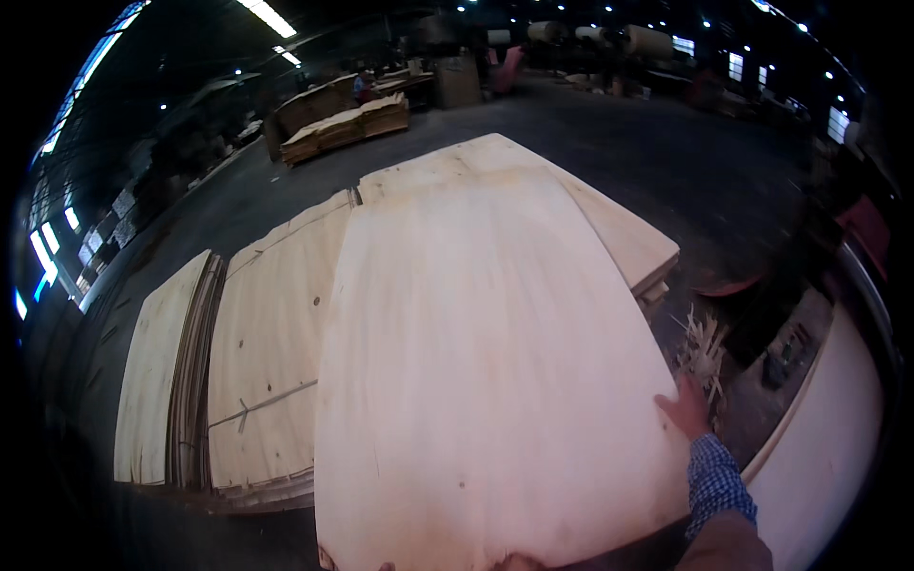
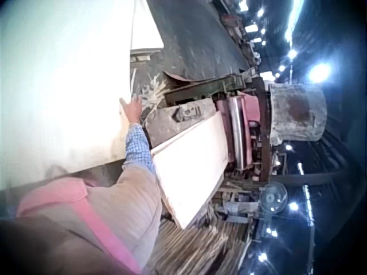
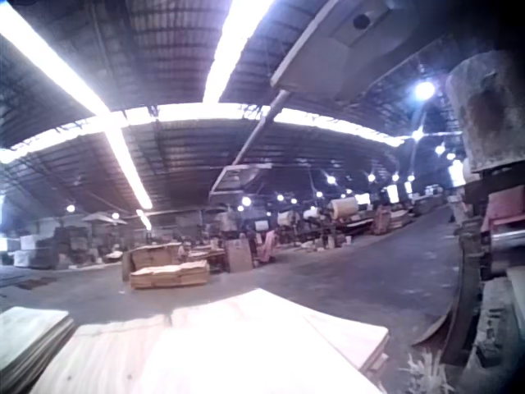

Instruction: The person uses a metal pole to move an object near a large roller machine, then picks up plywood sheets from a stack and feeds them one by one into the rollers by hand.

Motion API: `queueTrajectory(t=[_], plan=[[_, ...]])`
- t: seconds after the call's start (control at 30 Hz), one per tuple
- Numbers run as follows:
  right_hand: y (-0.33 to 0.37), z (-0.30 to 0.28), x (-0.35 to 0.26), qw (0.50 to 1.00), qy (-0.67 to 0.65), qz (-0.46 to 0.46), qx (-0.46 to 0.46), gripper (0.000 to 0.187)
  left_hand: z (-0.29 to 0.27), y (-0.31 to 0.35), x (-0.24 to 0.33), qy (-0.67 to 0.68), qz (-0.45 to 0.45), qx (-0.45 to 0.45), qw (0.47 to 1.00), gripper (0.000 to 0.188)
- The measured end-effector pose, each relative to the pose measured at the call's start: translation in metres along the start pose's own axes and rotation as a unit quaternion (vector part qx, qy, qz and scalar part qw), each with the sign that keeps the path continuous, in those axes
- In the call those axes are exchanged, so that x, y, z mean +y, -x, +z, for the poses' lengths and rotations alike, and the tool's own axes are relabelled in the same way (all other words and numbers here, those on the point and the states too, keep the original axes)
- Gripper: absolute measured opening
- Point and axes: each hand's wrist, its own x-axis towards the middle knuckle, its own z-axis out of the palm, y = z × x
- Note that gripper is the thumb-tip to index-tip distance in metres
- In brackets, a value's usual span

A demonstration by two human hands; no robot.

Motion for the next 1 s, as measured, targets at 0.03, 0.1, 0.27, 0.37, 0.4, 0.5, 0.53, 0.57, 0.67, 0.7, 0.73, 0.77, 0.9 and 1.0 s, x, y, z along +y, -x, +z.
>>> queueTrajectory(t=[0.03, 0.1, 0.27, 0.37, 0.4, 0.5, 0.53, 0.57, 0.67, 0.7, 0.73, 0.77, 0.9, 1.0], plan=[[-0.006, 0.008, 0.024, 0.995, -0.081, 0.053, -0.001, 0.072, 0.006, 0.005, -0.009, 0.029, -0.011, -0.004, 1.000, 0.031], [-0.014, 0.042, 0.041, 0.957, -0.257, 0.111, -0.076, 0.071, -0.090, -0.041, -0.019, 0.005, -0.085, -0.054, 0.995, 0.027], [-0.032, 0.046, 0.042, 0.824, -0.445, 0.165, -0.309, 0.067, -0.060, -0.005, 0.046, -0.198, 0.301, 0.374, 0.855, 0.028], [-0.067, 0.064, 0.063, 0.803, -0.472, 0.160, -0.326, 0.067, 0.016, 0.009, 0.128, -0.320, 0.375, 0.409, 0.768, 0.038], [-0.074, 0.061, 0.049, 0.794, -0.489, 0.166, -0.322, 0.067, 0.039, 0.012, 0.148, -0.338, 0.372, 0.376, 0.778, 0.040], [-0.087, 0.055, 0.028, 0.794, -0.497, 0.205, -0.283, 0.065, 0.068, -0.035, 0.179, -0.409, 0.290, 0.296, 0.813, 0.048], [-0.093, 0.073, 0.046, 0.807, -0.480, 0.216, -0.266, 0.064, 0.073, -0.058, 0.188, -0.431, 0.257, 0.272, 0.821, 0.050], [-0.099, 0.077, 0.045, 0.813, -0.472, 0.217, -0.262, 0.064, 0.068, -0.084, 0.193, -0.464, 0.215, 0.274, 0.815, 0.052], [-0.084, 0.046, 0.004, 0.819, -0.457, 0.214, -0.273, 0.065, 0.013, -0.149, 0.192, -0.487, 0.097, 0.207, 0.843, 0.058], [-0.085, 0.048, 0.003, 0.810, -0.469, 0.214, -0.279, 0.065, -0.003, -0.155, 0.199, -0.448, 0.076, 0.138, 0.880, 0.060], [-0.089, 0.049, 0.006, 0.801, -0.481, 0.212, -0.287, 0.066, -0.021, -0.161, 0.200, -0.404, 0.055, 0.068, 0.910, 0.063], [-0.081, 0.046, 0.027, 0.795, -0.487, 0.235, -0.275, 0.067, 0.056, -0.140, 0.200, -0.385, 0.019, 0.043, 0.922, 0.067], [-0.086, 0.054, 0.032, 0.854, -0.409, 0.227, -0.228, 0.074, 0.113, -0.103, 0.205, -0.393, 0.071, 0.088, 0.913, 0.067], [-0.045, 0.003, -0.053, 0.919, -0.288, 0.231, -0.142, 0.081, 0.118, -0.080, 0.207, -0.438, 0.144, 0.104, 0.881, 0.069]])
